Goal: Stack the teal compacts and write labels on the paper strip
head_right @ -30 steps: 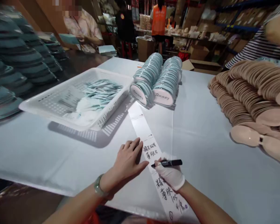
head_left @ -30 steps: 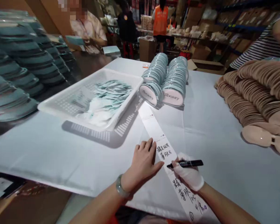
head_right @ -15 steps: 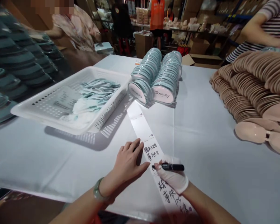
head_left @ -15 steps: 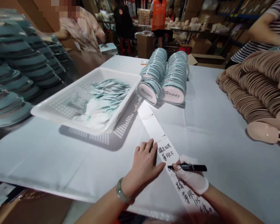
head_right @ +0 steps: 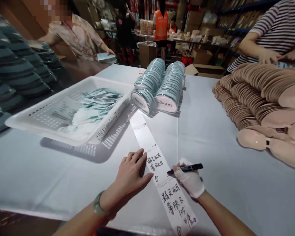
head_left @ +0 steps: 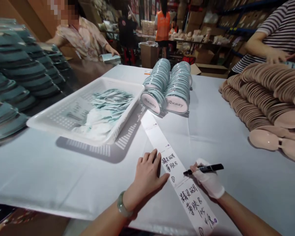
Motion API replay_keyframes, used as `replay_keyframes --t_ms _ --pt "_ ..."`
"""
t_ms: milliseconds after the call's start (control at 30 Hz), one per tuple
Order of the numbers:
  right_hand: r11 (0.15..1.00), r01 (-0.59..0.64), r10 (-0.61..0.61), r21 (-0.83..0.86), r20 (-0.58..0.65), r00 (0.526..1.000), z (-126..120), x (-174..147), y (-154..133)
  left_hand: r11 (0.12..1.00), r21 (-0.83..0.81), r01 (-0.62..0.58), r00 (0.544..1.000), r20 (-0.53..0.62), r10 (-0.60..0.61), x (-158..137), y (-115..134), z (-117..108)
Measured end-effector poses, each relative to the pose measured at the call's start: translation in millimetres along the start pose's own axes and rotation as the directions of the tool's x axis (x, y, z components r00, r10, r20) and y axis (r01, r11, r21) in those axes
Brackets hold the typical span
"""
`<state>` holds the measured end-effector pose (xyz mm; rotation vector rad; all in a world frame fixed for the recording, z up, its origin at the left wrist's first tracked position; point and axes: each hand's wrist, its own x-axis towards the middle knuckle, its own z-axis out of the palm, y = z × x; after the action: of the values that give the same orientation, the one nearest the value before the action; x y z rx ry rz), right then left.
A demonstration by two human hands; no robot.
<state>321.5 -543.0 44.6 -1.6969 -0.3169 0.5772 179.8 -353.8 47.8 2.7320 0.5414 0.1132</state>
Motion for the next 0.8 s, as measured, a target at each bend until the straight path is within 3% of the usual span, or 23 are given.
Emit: replay_keyframes --t_ms 200,433,533,800 --pt "0.999 -0.022 0.020 0.049 0.046 0.999 7.0 -6.0 8.8 1.000 0.005 0.001 1.000 -0.004 -0.001 0.0 -0.7 1.8" --pt "0.960 0.113 -0.094 -0.255 0.087 0.992 1.8 -4.7 -1.1 1.000 -0.002 0.008 1.000 0.005 -0.008 0.6 -1.0 0.5" --pt "0.977 0.092 -0.092 -0.190 0.009 0.996 4.1 -6.3 -4.2 1.000 -0.008 0.007 1.000 0.006 -0.007 0.7 -1.0 0.0" --pt "0.996 0.010 -0.013 -0.091 -0.024 1.000 4.0 -5.3 -2.1 1.000 0.002 -0.002 1.000 0.011 0.002 1.6 -1.6 0.4"
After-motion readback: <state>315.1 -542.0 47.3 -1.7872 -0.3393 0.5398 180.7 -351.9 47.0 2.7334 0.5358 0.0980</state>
